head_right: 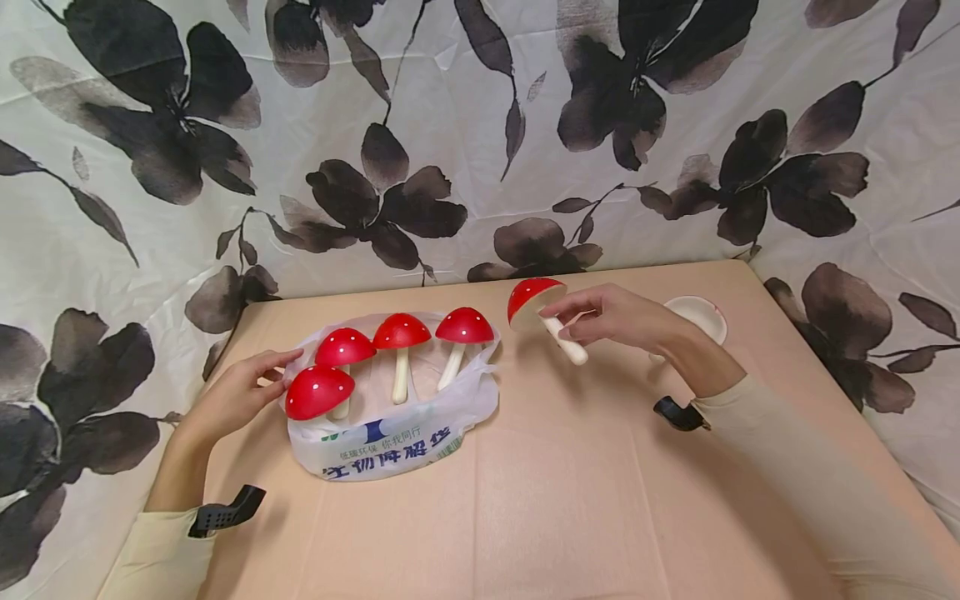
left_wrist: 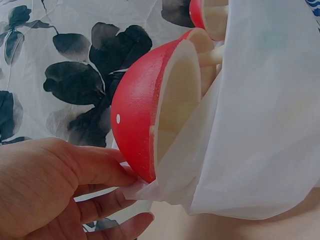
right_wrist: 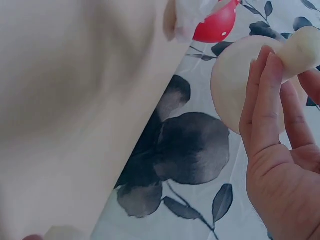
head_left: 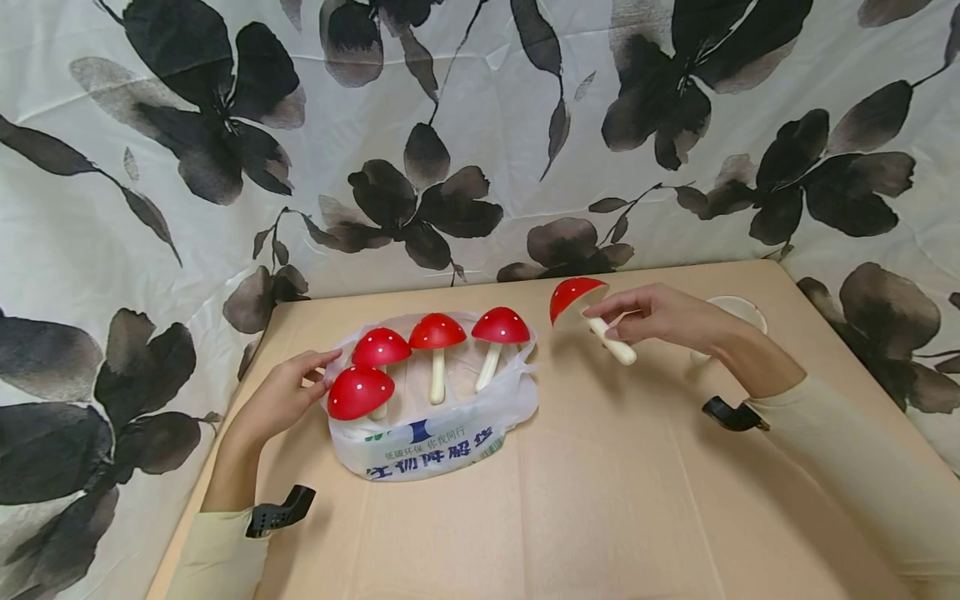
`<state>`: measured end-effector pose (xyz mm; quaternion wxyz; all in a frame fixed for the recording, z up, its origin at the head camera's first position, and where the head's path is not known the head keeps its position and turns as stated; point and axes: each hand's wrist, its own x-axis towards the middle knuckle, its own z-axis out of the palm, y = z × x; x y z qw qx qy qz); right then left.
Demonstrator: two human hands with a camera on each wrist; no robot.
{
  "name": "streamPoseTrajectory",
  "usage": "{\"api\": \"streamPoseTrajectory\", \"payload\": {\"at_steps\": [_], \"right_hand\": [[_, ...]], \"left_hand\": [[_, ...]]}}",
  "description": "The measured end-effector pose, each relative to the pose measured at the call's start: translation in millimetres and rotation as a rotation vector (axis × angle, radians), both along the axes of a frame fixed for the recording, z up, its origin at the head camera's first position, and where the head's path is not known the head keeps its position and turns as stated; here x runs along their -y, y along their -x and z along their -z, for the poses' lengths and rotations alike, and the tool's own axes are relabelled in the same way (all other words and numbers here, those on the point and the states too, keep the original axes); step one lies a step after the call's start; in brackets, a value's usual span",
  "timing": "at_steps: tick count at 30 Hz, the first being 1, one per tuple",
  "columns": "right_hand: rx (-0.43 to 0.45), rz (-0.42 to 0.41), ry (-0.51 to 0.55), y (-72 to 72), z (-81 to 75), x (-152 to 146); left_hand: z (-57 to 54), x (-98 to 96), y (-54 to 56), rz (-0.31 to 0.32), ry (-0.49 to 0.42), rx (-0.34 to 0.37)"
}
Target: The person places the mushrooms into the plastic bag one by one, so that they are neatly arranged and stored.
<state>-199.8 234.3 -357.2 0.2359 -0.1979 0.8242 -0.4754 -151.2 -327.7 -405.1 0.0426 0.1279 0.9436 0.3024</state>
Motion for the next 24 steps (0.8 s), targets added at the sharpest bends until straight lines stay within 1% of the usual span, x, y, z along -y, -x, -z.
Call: {"api": "streamPoseTrajectory", "payload": {"at_steps": [6,13,15,24], "right_hand": [[-0.015,-0.009,0.041,2.6,-3.0,15.0],[-0.005,0.037,0.093,11.4,-3.6,35.5],[0.001,0.039,0.113,14.0,-3.9,40.7],[-0.002,0.021,0.186,19.5,-5.6,64.0]], "left_hand": [[0.7,-0.1,-0.3,0.005,0.003,0.002],[-0.6,0.0,-0.2,0.004,0.005,0.02],[-1.1,-0.1,-0.2,0.004,0.01,0.019],[-1.6,-1.8,0.2,0.01,0.01,0.012]]}}
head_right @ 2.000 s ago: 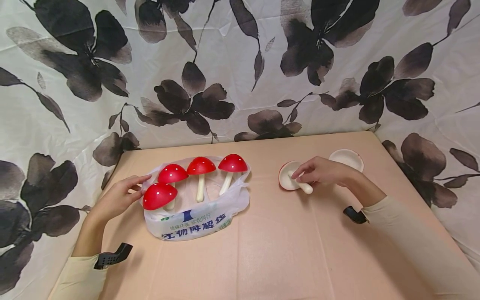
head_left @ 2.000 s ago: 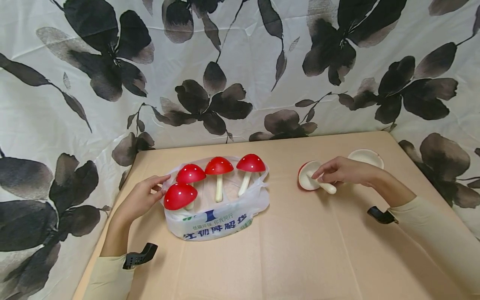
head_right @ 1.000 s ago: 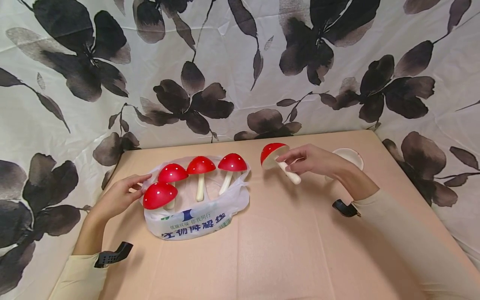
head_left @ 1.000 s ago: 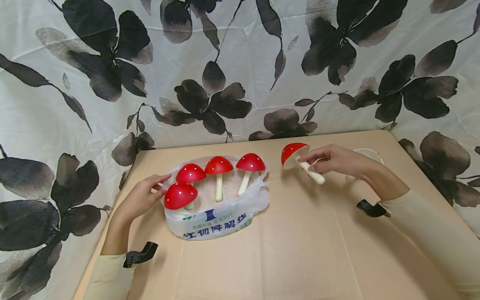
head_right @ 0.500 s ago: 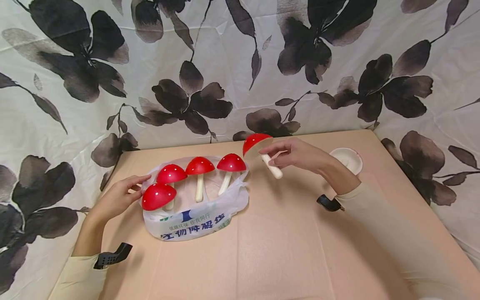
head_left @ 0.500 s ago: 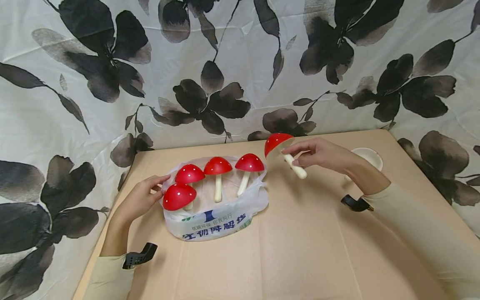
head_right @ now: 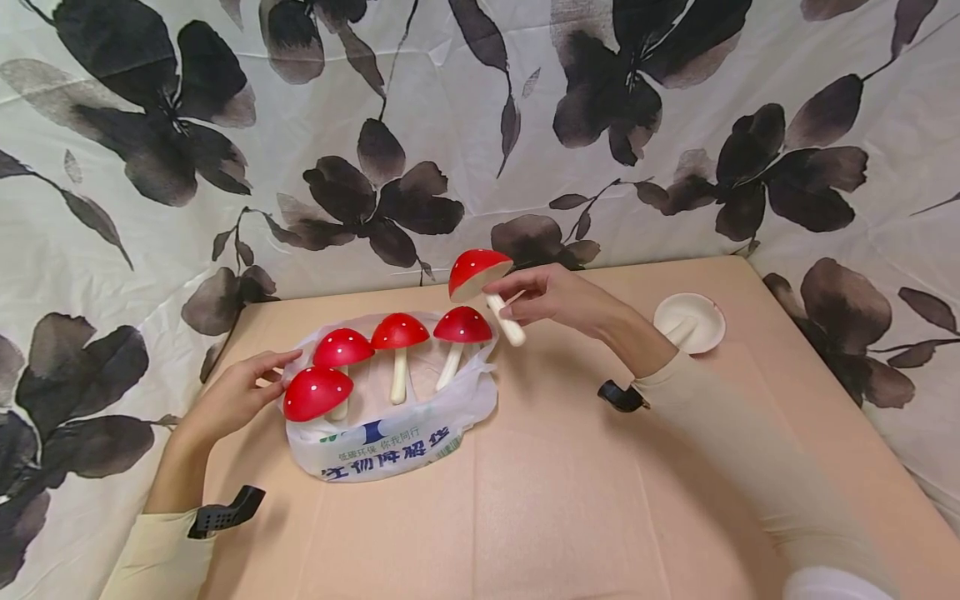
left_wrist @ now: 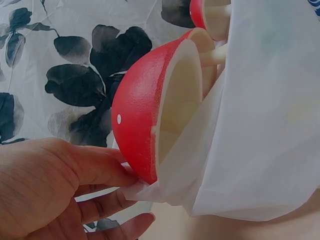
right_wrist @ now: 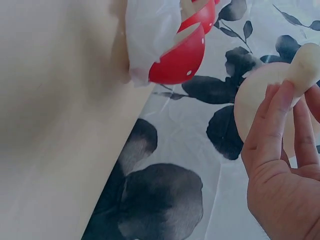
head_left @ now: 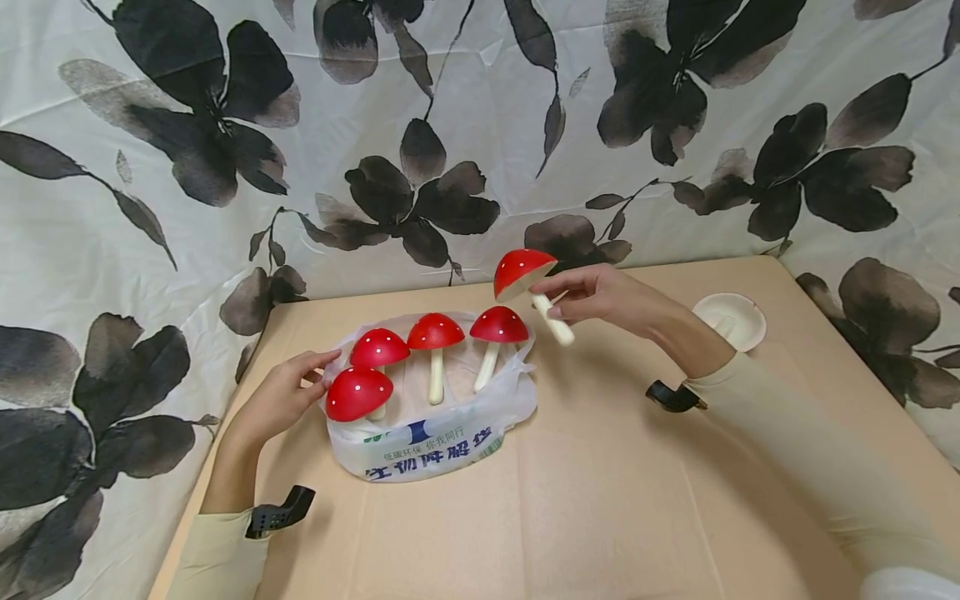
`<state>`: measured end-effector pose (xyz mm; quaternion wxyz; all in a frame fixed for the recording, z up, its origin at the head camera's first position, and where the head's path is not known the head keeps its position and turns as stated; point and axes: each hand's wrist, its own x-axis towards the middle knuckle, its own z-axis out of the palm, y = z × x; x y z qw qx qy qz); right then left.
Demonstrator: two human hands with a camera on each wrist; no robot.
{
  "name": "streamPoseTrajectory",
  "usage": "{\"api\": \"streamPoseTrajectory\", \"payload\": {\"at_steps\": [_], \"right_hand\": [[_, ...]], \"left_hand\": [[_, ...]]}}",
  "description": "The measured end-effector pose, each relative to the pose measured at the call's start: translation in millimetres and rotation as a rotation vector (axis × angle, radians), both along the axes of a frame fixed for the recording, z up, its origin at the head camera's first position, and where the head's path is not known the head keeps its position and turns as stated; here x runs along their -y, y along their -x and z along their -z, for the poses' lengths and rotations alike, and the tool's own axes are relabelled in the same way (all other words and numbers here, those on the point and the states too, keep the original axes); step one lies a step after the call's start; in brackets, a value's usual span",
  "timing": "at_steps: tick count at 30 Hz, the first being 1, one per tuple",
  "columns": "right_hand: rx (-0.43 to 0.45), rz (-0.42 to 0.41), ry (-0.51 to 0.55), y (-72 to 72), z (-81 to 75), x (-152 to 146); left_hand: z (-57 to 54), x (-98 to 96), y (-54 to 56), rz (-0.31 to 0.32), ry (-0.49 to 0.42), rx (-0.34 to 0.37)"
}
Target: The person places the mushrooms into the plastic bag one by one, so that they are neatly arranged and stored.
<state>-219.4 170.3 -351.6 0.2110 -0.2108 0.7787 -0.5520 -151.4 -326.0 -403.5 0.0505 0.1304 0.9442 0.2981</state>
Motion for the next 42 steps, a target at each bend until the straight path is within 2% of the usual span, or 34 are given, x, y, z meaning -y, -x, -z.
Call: {"api": "streamPoseTrajectory", "payload": {"at_steps": [10,19,27,35,42], "right_hand": [[-0.022,-0.019,0.099,3.6,5.3,29.0],[-0.057,-0.07,0.086,5.8,15.0,55.9],[-0.11,-0.098,0.123,5.3,25.4,81.4],[-0.029,-0.093,0.101,0.9,32.7,103.2],[-0.056,-0.099,0.056,-5.6,39.1,127.6]], "left_hand": [[2.5,0.2,2.1,0.002,0.0,-0.001],[2.6,0.4,2.8,-0.002,-0.003,0.005],[3.1,1.0,1.8,-0.005,-0.005,0.003],[3.8,1.3,1.2,-0.001,-0.006,-0.007],[2.7,-0.7,0.3,-0.007,0.001,-0.007]]}}
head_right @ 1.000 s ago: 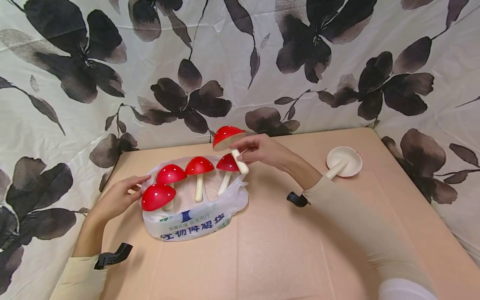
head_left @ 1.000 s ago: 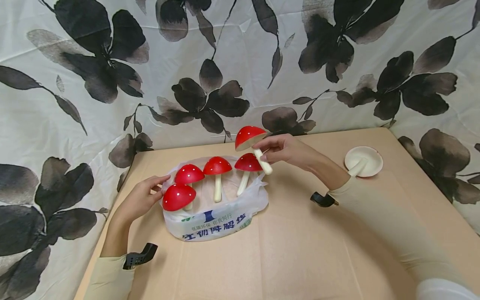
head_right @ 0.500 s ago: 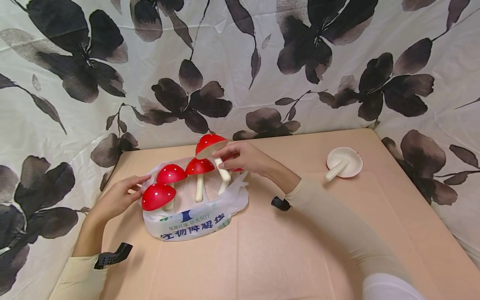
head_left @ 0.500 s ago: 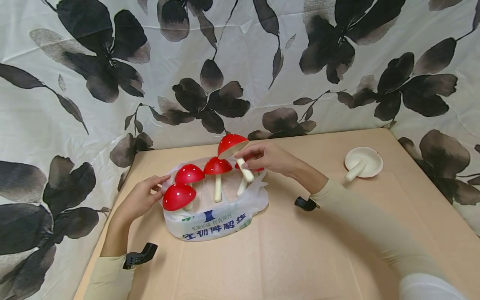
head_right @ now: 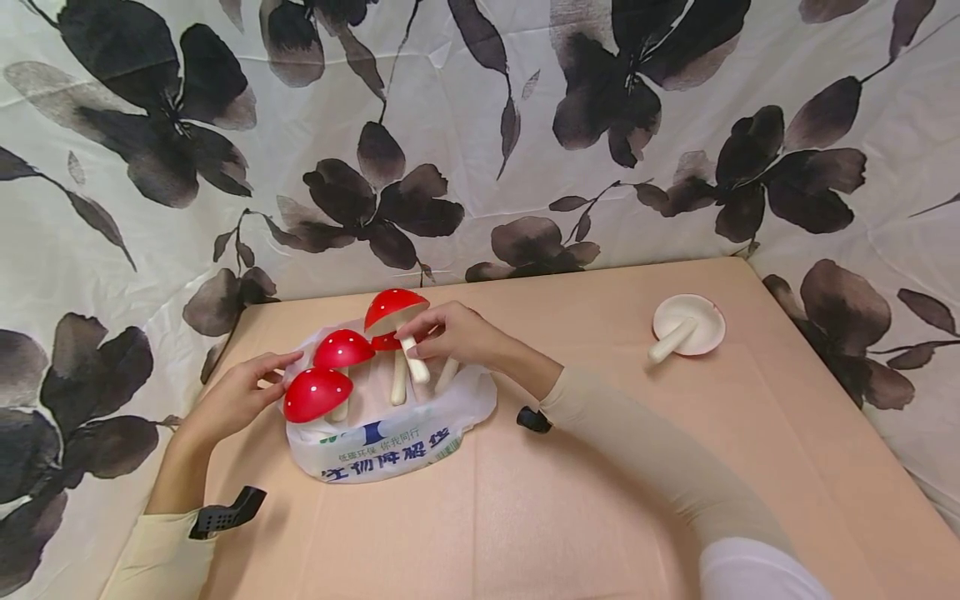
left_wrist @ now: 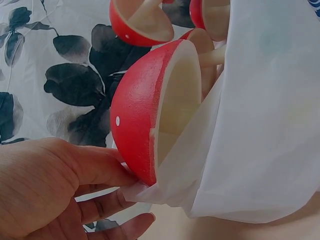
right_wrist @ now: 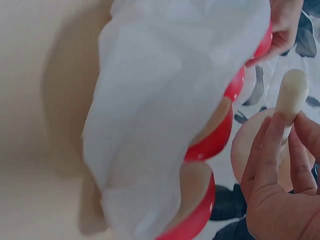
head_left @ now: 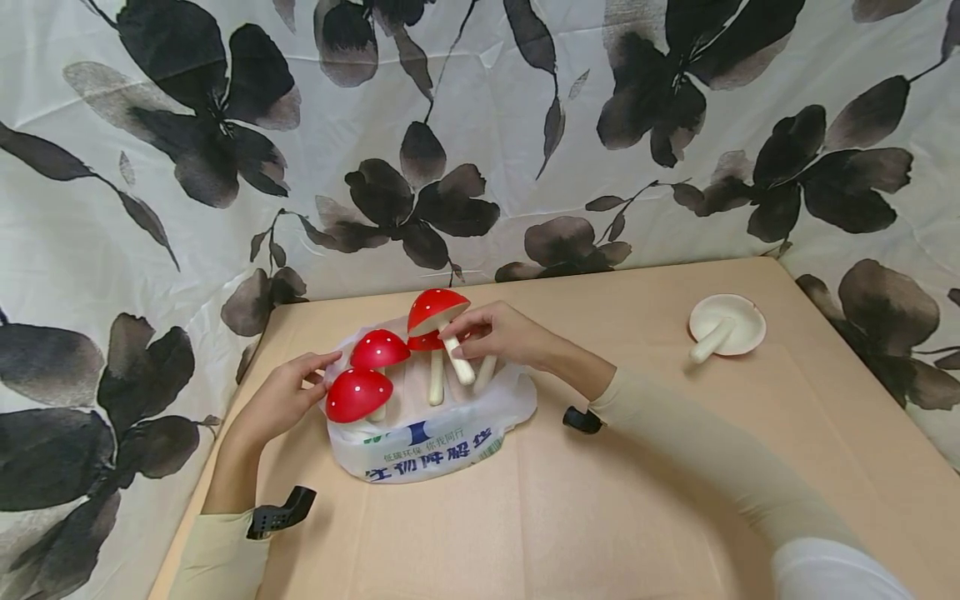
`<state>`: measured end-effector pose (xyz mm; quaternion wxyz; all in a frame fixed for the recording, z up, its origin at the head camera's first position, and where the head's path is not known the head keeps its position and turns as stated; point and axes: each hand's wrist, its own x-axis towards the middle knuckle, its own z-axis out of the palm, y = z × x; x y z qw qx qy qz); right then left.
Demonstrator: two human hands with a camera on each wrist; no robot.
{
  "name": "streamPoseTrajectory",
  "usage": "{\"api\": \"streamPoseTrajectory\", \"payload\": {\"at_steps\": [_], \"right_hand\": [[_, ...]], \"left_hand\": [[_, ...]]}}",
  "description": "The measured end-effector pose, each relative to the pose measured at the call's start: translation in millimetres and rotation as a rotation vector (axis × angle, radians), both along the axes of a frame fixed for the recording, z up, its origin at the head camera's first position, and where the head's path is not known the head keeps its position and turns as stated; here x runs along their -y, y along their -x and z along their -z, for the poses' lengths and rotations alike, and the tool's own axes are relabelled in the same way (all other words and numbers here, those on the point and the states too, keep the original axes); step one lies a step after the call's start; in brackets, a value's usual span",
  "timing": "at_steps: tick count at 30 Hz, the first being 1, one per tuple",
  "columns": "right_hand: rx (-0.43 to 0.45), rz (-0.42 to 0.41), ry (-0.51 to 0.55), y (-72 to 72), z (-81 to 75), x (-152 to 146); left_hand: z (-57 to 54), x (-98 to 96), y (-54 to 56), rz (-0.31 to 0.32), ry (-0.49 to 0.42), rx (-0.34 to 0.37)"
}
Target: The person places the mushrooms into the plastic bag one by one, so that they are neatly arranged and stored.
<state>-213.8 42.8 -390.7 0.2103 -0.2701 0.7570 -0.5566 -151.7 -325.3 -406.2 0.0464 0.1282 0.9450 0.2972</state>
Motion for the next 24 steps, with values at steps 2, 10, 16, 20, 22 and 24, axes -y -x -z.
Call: {"api": "streamPoseTrajectory", "payload": {"at_steps": [2,10,16,20,22,24], "right_hand": [[0.008,0.012,-0.026,-2.1,0.8,6.7],[-0.057,-0.019,-0.06,-7.4,5.8,25.5],[-0.001,-0.041,-0.037,-10.1,9.1,33.5],[0.096,-0.055,-0.024,-12.4,9.7,37.2],[0.123,-0.064,-0.027,-13.1,10.4,38.7],[0.147,-0.071,-0.029,-13.5,11.5,39.9]], "left_hand": [[-0.1,-0.2,-0.5,0.0,0.004,0.002],[0.0,-0.1,-0.5,0.0,0.0,-0.008],[-1.5,0.0,0.0,0.004,-0.001,0.003],[-1.6,0.0,-0.2,-0.005,-0.001,0.015],[-1.5,0.1,-0.5,-0.011,-0.001,0.023],[-1.3,0.4,-0.7,-0.013,-0.001,0.026]]}}
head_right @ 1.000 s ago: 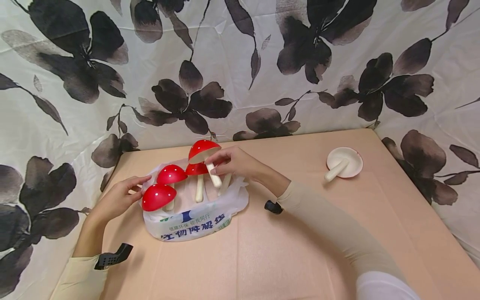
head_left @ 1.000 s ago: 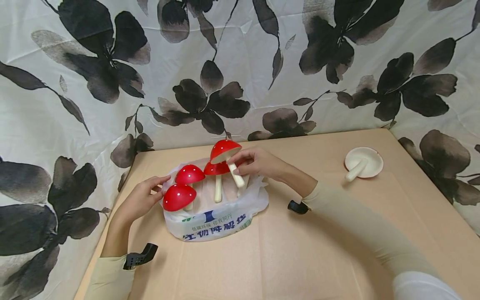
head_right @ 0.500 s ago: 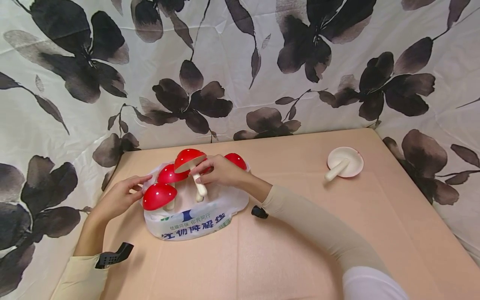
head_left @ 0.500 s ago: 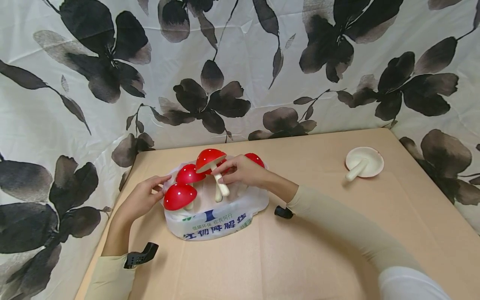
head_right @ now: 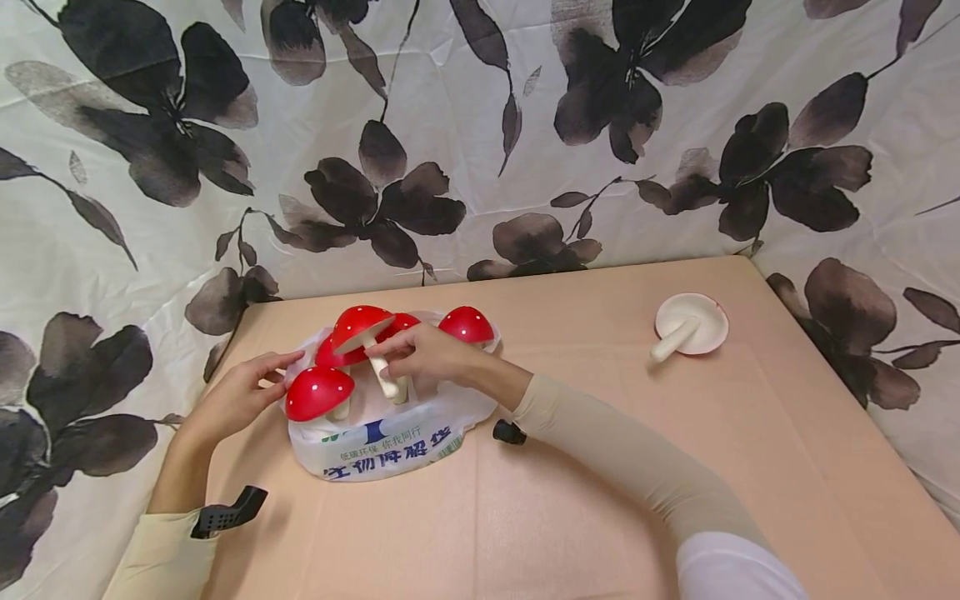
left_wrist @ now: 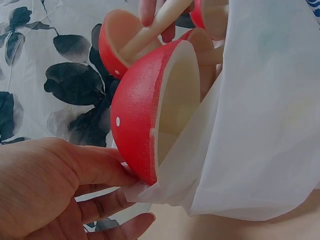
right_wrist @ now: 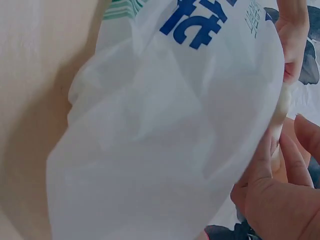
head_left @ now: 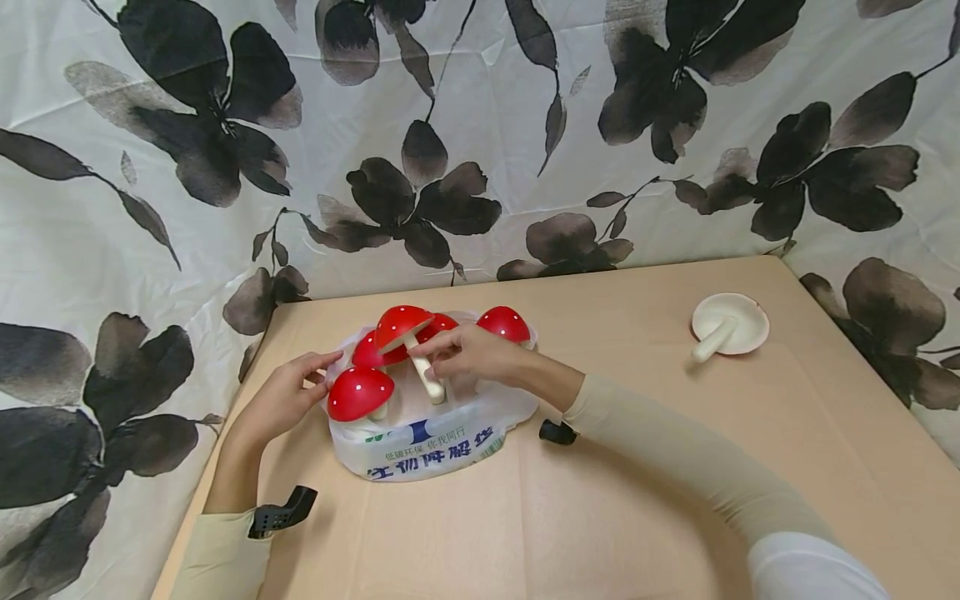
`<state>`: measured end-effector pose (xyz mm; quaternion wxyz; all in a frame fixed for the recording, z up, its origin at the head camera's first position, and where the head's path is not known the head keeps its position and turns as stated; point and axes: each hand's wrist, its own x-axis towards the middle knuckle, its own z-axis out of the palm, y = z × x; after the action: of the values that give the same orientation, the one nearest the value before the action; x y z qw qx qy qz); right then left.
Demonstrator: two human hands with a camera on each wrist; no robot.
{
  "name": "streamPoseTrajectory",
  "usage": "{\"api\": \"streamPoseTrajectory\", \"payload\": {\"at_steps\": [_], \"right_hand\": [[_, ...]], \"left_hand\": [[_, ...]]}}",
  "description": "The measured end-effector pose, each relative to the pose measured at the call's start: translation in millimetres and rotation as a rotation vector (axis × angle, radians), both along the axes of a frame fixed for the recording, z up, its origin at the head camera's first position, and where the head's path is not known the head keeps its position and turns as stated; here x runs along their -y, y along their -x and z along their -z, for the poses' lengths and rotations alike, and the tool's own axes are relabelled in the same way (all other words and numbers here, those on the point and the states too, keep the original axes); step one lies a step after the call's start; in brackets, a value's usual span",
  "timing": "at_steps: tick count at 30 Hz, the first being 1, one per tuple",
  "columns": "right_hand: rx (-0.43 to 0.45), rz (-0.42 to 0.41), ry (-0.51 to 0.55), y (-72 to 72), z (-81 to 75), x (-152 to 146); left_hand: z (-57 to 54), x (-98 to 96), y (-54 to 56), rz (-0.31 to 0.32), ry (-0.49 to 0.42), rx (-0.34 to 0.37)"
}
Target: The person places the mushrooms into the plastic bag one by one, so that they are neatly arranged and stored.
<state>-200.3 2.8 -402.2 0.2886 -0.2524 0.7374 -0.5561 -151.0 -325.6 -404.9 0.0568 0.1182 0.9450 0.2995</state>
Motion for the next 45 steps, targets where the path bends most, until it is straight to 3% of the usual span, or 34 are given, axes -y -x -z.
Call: {"api": "streamPoseTrajectory", "payload": {"at_steps": [8,15,21,35,41,45], "right_hand": [[0.022,-0.04,-0.013,-2.9,4.7,3.3],[-0.05,-0.116,-0.056,-6.1,9.8,0.9],[-0.053,-0.194,-0.105,-7.5,10.0,-4.5],[-0.16,0.043,-0.38,-6.9,-16.3,-4.6],[-0.128,0.176,-0.264,-0.2,-32.6,1.4],[-0.24,0.116,-0.185,5.4,-32.4,10.7]], "left_hand": [[1.9,1.8,0.3,0.023,0.005,-0.026],[1.8,2.5,1.0,0.03,-0.003,-0.027],[1.1,1.6,-0.9,0.022,-0.009,-0.023],[0.2,0.2,-2.0,0.017,0.001,-0.025],[0.2,-0.6,-2.8,0.009,0.001,-0.008],[0.1,-0.6,-3.3,0.01,-0.001,-0.016]]}}
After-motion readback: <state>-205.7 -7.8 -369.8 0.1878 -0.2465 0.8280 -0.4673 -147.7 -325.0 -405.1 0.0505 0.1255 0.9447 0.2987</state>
